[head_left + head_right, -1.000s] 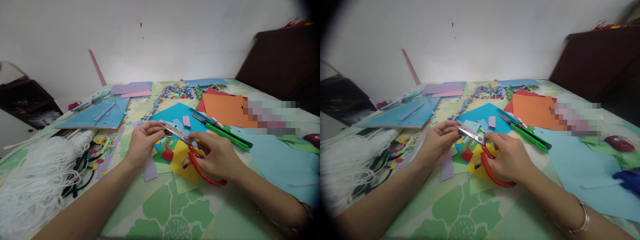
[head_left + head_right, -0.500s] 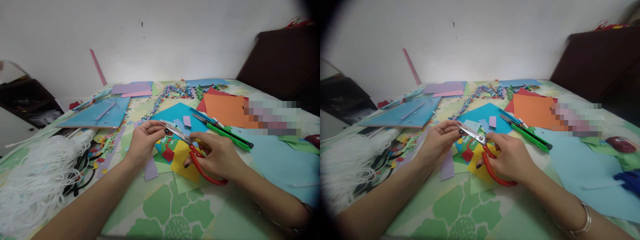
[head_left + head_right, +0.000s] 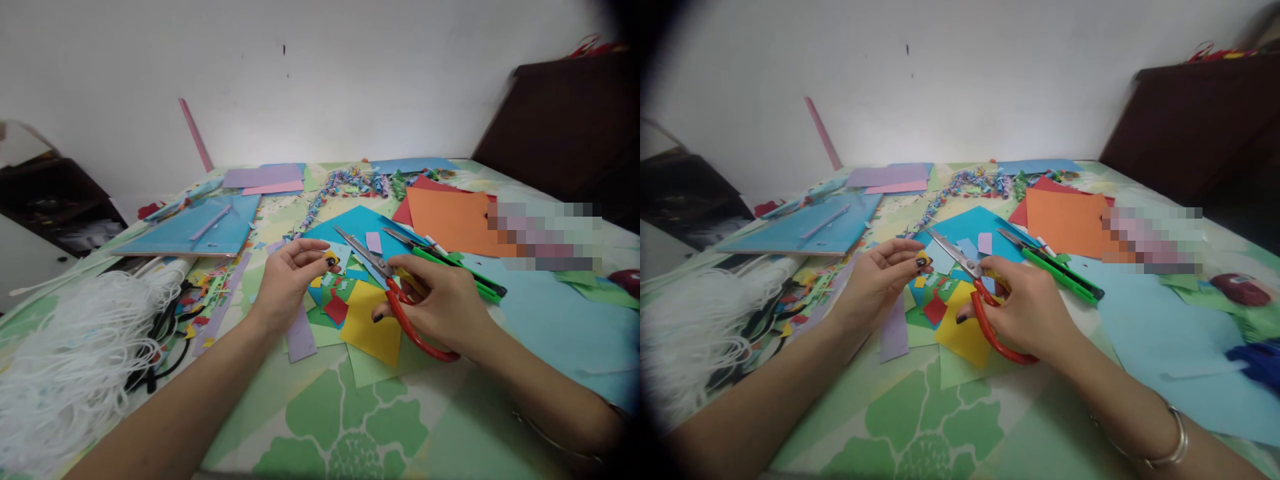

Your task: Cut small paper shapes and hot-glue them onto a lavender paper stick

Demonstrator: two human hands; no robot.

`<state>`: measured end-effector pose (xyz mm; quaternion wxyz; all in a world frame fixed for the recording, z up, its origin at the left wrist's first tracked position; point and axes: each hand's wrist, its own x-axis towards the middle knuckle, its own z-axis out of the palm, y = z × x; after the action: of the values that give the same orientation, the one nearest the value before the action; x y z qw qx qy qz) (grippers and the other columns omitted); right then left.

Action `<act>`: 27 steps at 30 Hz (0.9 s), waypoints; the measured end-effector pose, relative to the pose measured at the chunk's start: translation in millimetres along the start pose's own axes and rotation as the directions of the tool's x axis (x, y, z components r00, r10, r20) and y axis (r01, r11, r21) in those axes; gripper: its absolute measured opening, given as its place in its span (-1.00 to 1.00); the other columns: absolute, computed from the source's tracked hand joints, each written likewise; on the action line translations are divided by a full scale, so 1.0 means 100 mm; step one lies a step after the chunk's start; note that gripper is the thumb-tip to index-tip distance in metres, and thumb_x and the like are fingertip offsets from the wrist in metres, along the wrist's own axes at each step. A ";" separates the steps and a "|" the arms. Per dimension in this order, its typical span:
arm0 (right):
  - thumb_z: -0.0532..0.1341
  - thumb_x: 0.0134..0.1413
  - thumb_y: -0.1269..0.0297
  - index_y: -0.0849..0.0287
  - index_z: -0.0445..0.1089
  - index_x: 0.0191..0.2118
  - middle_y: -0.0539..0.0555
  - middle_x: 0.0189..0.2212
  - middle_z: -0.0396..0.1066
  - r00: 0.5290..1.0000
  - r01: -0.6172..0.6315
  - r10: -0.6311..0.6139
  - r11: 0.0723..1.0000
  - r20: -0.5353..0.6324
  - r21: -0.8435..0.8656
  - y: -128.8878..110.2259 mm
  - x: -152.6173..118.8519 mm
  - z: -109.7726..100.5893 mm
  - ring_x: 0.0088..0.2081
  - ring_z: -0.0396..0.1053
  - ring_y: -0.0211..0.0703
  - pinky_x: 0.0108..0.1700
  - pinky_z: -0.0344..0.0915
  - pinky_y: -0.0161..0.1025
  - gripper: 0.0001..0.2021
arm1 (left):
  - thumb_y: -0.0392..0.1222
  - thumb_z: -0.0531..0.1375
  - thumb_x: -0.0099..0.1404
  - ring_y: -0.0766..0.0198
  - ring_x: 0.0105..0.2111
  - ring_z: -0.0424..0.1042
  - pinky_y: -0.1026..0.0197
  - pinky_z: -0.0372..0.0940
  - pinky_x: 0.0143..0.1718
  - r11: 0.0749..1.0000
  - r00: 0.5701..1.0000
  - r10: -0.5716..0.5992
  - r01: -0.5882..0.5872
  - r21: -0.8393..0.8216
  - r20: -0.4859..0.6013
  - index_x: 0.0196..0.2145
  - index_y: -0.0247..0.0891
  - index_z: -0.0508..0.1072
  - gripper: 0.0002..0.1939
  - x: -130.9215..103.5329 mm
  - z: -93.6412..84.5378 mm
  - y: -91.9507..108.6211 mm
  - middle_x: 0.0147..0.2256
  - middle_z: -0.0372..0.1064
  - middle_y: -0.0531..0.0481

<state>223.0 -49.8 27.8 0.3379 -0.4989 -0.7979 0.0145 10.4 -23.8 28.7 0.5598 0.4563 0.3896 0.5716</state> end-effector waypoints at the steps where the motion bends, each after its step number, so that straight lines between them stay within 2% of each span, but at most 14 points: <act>1: 0.28 -0.13 0.10 0.14 0.40 -0.21 -0.06 -0.62 0.28 1.000 -0.004 0.004 1.000 0.015 0.008 -0.01 0.00 -0.01 -0.59 0.17 -0.27 -0.56 0.06 -0.31 -0.67 | -0.31 0.35 -0.02 0.31 -0.45 0.49 0.28 0.31 -0.31 1.000 1.000 0.013 -0.013 0.011 0.010 -0.29 -0.33 0.44 -0.71 0.00 0.00 0.00 -0.46 0.49 0.01; 5: 0.28 -0.13 0.10 0.13 0.37 -0.19 -0.03 -0.55 0.32 0.993 0.005 -0.007 1.000 0.116 0.019 -0.05 -0.01 -0.01 -0.56 0.22 -0.24 -0.55 0.07 -0.31 -0.66 | -0.32 0.32 0.02 0.33 -0.43 0.48 0.27 0.31 -0.26 0.999 0.998 0.047 -0.048 0.010 0.032 -0.23 -0.30 0.40 -0.68 -0.01 0.01 -0.01 -0.45 0.48 0.04; 8: 0.27 -0.12 0.10 0.12 0.37 -0.18 -0.02 -0.54 0.33 0.988 0.013 -0.013 1.000 0.151 0.001 -0.06 -0.03 0.01 -0.56 0.23 -0.23 -0.56 0.05 -0.32 -0.66 | -0.32 0.31 0.02 0.31 -0.42 0.48 0.25 0.31 -0.25 0.998 0.998 0.059 -0.059 0.001 0.023 -0.21 -0.30 0.39 -0.67 -0.01 0.02 -0.01 -0.45 0.47 0.04; 20: 0.32 -0.17 -0.02 0.11 0.36 -0.23 -0.03 -0.53 0.30 0.989 -0.005 0.003 1.000 0.148 0.012 -0.07 -0.05 0.05 -0.53 0.20 -0.23 -0.52 0.04 -0.31 -0.60 | -0.35 0.31 0.00 0.32 -0.43 0.47 0.25 0.32 -0.25 0.999 0.998 0.051 -0.052 0.004 0.022 -0.28 -0.31 0.38 -0.71 -0.03 0.05 -0.01 -0.47 0.48 0.05; 27: 0.31 -0.15 0.04 0.12 0.38 -0.20 -0.03 -0.53 0.30 0.990 0.006 -0.011 0.999 0.140 0.033 -0.06 -0.06 0.06 -0.53 0.19 -0.24 -0.51 0.05 -0.31 -0.62 | -0.34 0.32 -0.02 0.31 -0.44 0.47 0.23 0.32 -0.25 0.999 0.999 0.044 -0.044 0.002 0.010 -0.29 -0.31 0.39 -0.71 -0.04 0.05 -0.01 -0.47 0.47 0.04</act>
<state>216.4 -55.5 22.5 0.2893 -0.4877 -0.8214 0.0610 15.8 -27.8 28.9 0.5482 0.4682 0.3775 0.5811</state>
